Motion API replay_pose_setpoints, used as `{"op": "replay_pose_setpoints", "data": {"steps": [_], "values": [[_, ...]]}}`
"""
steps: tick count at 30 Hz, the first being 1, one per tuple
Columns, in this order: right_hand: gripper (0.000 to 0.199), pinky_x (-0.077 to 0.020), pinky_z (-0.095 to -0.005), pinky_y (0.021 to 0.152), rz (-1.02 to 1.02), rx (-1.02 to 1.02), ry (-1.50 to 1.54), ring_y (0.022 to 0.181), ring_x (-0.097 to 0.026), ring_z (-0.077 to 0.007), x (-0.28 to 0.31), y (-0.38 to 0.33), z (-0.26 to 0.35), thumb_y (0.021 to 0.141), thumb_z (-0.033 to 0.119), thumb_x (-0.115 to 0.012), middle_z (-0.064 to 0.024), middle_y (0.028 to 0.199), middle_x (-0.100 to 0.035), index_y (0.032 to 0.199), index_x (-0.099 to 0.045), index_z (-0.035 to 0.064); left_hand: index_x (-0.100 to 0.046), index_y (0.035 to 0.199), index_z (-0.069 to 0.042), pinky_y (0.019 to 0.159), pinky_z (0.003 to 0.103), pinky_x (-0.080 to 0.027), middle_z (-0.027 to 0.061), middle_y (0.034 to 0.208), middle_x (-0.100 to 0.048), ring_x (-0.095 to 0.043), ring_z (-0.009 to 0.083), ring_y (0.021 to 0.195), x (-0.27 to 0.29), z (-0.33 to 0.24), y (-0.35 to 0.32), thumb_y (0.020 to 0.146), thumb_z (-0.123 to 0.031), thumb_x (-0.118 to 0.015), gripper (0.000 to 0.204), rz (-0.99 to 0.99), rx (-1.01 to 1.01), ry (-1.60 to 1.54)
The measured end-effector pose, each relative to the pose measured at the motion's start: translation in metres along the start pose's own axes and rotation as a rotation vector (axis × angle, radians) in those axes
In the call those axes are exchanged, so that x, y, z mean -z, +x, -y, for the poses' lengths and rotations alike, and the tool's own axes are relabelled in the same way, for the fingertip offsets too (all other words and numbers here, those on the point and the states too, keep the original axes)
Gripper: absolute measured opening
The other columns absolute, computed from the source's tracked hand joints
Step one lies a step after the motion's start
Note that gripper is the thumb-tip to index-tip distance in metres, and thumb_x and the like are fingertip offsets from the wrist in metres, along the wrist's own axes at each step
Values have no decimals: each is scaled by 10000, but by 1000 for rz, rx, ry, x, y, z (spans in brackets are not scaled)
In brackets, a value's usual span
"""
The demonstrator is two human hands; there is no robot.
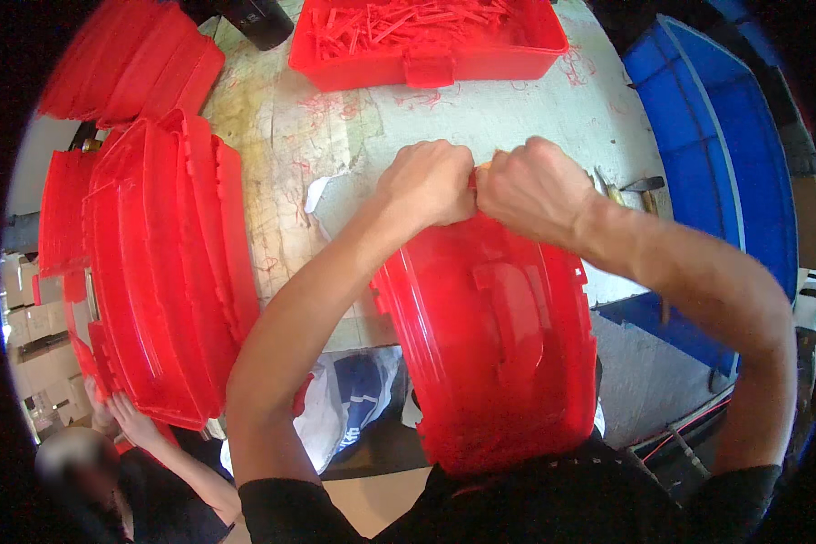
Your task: The person repeatedly picks up red plastic containers, snaps off protruding plastic tabs from the rim, and uses a hammer to tap the edges. The person flips containers over to access different sides and discards the removed tabs into a nearby bin. The process is repeated for multiple containers.
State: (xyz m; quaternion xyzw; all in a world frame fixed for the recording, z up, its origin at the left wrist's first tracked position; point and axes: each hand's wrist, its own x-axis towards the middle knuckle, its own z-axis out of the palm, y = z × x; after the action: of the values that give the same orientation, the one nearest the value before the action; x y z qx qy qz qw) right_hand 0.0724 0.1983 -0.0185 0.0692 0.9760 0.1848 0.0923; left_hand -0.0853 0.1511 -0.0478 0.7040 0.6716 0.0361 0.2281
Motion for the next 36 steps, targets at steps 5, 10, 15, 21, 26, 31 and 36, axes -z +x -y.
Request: {"op": "replay_pose_setpoints", "data": {"steps": [5,10,15,21,26,31,36], "values": [[95,-559,-380,612,45,-151,190,725,-734,-239,-6,2,-3,807,159,-657,-71,760,-735,786,-742,121,-712,800,36,793,505,-545,288,843,-677,-677,442,860,0,0,1,754,-173,-659,221,-4,20,11],[85,-558,-414,573,-12,-594,439,679,-726,-278,-21,-6,23,767,145,-657,-140,751,-720,803,-717,96,-706,765,44,746,511,-544,299,777,-657,-672,457,798,1,0,2,740,-235,-687,281,-12,-3,30],[85,-550,-378,570,-84,-410,259,695,-732,-228,-19,-7,22,797,151,-658,-83,728,-727,747,-724,131,-708,777,37,759,508,-543,293,806,-667,-674,448,831,2,-1,1,727,-251,-698,293,-6,-11,58],[138,-538,-330,590,33,48,-26,721,-728,-186,2,12,-1,820,173,-672,-14,750,-739,701,-742,180,-723,813,26,787,491,-552,278,861,-685,-684,424,873,1,3,3,735,-172,-653,225,-5,-27,37],[114,-560,-374,617,17,-214,179,733,-736,-233,-5,12,0,800,157,-653,-65,769,-742,730,-742,143,-715,768,9,749,506,-542,273,819,-683,-674,443,824,-2,9,7,694,-215,-711,236,-47,7,16],[131,-569,-417,605,-51,-648,435,686,-733,-275,-21,8,28,767,179,-635,-151,774,-732,770,-731,90,-705,764,43,754,510,-542,298,812,-667,-672,455,813,3,8,9,716,-187,-683,236,-53,22,69],[109,-569,-398,623,-50,-461,320,728,-737,-257,-14,8,18,787,161,-646,-105,759,-737,749,-735,113,-716,795,44,787,504,-548,303,834,-668,-679,451,856,4,4,3,707,-174,-676,238,-55,13,60]]}}
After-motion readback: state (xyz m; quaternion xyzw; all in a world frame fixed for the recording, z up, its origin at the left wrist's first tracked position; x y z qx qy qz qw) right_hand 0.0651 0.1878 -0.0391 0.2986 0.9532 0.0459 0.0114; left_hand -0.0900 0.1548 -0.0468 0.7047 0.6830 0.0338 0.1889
